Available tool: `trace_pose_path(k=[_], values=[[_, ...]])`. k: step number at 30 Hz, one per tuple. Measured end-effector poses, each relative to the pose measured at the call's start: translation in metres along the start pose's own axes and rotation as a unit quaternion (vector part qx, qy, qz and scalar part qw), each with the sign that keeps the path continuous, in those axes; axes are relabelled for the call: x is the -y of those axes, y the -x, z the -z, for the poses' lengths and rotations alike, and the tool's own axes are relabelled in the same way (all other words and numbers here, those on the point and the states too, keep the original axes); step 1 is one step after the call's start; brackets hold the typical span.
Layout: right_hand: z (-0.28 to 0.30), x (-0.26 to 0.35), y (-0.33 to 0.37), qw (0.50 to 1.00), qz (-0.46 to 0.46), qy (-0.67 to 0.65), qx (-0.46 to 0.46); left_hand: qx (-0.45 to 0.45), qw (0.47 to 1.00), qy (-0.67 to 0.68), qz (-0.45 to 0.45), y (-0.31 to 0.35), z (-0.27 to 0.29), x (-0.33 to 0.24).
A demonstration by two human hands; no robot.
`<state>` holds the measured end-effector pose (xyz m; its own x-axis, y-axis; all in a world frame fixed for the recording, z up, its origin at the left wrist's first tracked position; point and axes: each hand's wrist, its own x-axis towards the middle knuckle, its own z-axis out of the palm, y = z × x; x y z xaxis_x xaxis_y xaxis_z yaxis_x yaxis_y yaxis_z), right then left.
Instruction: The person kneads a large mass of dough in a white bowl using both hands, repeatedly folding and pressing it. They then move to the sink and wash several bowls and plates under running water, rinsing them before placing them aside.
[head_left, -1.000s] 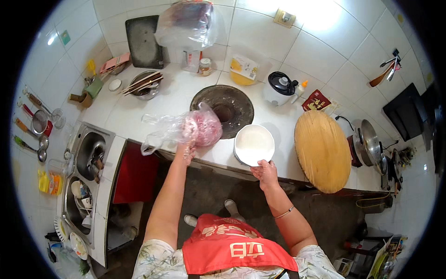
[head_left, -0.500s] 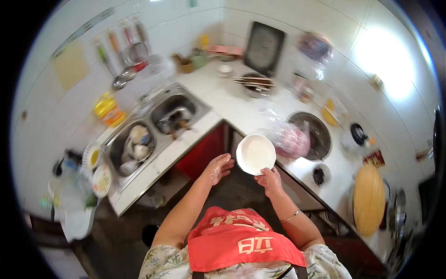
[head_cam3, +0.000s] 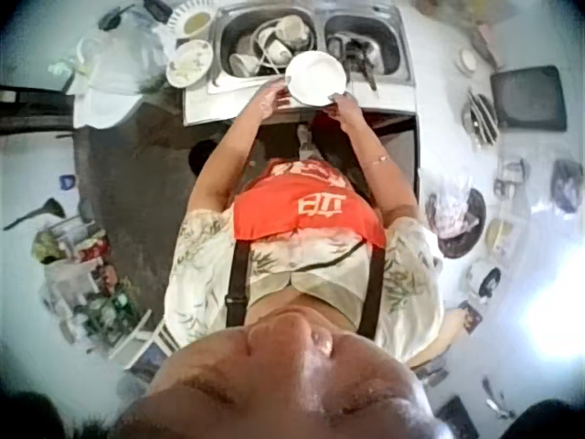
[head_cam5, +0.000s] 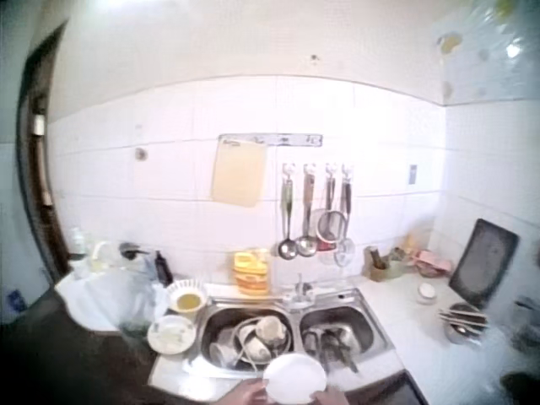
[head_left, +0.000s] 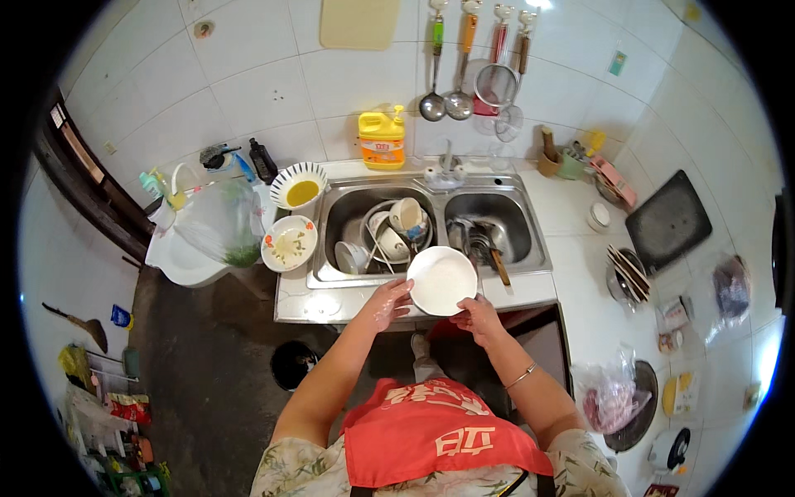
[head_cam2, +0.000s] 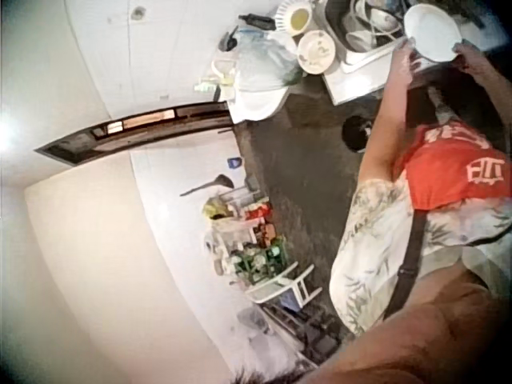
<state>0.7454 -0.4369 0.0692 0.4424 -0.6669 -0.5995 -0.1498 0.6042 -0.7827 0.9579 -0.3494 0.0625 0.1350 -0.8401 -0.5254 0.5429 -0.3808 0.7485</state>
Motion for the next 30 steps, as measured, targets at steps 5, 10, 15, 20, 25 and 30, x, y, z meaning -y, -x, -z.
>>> trace_pose_path(k=[5,10,15,20,25,30], values=[[-0.03,0.045,-0.09,0.998,-0.036,0.047,0.031,-0.003,0.999,0.015,0.031,-0.054,0.043,-0.031],[-0.049,0.055,-0.179,0.992,-0.079,0.073,0.062,-0.055,0.996,0.061,0.036,-0.099,0.072,-0.049],[-0.079,0.092,-0.218,0.985,-0.124,0.079,0.088,-0.074,0.982,0.17,0.034,-0.143,0.097,-0.056],[-0.095,0.091,-0.255,0.982,-0.139,0.075,0.1,-0.15,0.971,0.187,-0.017,-0.171,0.109,-0.071],[-0.108,0.077,-0.267,0.988,-0.103,0.073,0.094,-0.112,0.972,0.205,-0.019,-0.18,0.126,-0.077],[-0.11,0.067,-0.265,0.982,-0.144,0.103,0.062,-0.14,0.971,0.19,0.047,-0.193,0.138,-0.068]])
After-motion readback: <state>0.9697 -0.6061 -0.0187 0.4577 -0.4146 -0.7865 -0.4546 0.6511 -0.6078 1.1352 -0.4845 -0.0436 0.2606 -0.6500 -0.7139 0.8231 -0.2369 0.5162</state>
